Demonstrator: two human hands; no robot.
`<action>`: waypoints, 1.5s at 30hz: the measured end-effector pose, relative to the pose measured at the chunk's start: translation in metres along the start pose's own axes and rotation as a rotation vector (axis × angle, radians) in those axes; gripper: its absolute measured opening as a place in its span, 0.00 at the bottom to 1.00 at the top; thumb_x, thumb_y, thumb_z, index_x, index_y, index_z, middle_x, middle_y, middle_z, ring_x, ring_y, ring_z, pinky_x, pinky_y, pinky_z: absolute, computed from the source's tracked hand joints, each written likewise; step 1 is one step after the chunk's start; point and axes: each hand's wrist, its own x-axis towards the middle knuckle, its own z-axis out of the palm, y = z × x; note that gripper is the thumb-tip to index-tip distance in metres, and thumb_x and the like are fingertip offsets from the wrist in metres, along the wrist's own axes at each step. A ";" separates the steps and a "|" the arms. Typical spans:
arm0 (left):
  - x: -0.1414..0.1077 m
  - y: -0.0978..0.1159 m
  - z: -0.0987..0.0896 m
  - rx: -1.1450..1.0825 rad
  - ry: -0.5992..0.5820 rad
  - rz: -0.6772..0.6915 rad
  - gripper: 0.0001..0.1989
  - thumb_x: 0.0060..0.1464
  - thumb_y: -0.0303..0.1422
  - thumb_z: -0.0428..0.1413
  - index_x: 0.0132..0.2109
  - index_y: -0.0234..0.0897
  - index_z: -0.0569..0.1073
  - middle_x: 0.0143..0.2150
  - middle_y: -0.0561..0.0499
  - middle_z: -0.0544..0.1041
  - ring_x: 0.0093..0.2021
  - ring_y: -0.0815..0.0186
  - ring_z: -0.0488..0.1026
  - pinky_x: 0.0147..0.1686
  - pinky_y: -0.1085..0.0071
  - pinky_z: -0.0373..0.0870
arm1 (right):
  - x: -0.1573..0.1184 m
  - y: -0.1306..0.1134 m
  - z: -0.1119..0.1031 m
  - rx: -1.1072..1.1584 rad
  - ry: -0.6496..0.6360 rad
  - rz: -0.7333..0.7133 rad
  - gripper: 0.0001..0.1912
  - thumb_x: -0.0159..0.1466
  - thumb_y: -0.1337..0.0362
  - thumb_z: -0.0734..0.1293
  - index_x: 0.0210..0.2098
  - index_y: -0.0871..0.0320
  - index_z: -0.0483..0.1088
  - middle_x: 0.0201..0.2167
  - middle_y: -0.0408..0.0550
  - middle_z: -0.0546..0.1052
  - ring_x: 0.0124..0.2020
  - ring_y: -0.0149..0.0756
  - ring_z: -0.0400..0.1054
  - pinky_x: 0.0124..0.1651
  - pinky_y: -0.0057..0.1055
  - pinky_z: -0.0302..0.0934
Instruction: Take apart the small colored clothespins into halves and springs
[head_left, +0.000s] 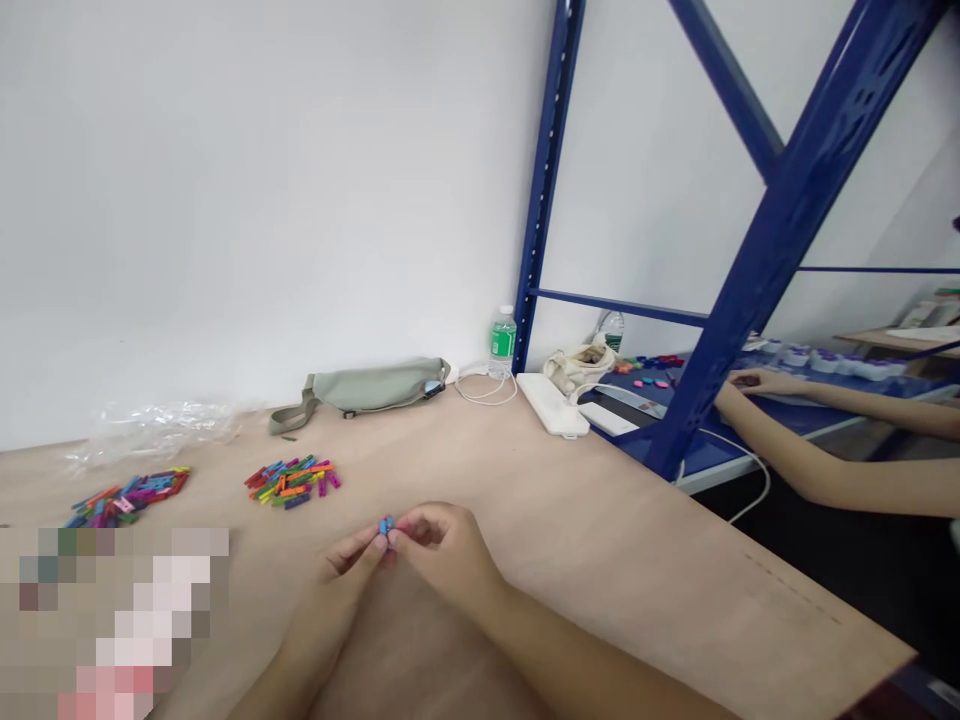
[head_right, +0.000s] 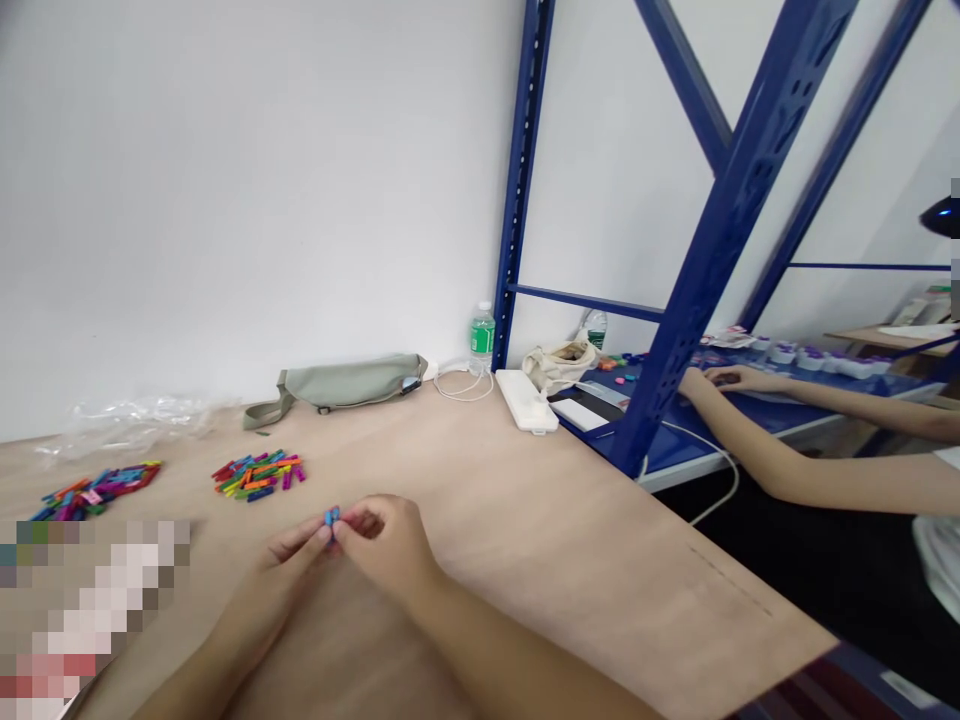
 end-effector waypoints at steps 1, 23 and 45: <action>0.002 -0.002 -0.002 0.037 0.010 0.030 0.13 0.42 0.38 0.57 0.37 0.40 0.76 0.37 0.50 0.77 0.42 0.59 0.69 0.45 0.66 0.62 | 0.000 0.000 0.000 0.023 -0.015 0.003 0.10 0.55 0.61 0.63 0.26 0.60 0.72 0.24 0.46 0.76 0.25 0.33 0.69 0.28 0.26 0.62; 0.005 -0.003 -0.007 0.308 -0.009 0.207 0.12 0.42 0.37 0.56 0.35 0.39 0.77 0.28 0.51 0.74 0.34 0.64 0.68 0.35 0.71 0.63 | 0.002 0.002 -0.002 0.005 -0.007 0.211 0.08 0.49 0.64 0.65 0.18 0.62 0.68 0.13 0.41 0.68 0.16 0.26 0.60 0.18 0.20 0.51; 0.004 -0.013 0.001 -0.229 0.105 -0.091 0.11 0.36 0.34 0.62 0.31 0.35 0.77 0.30 0.48 0.78 0.33 0.64 0.72 0.39 0.68 0.64 | -0.003 -0.006 0.013 0.071 0.172 0.223 0.07 0.47 0.66 0.65 0.16 0.63 0.66 0.15 0.43 0.70 0.18 0.27 0.61 0.18 0.20 0.53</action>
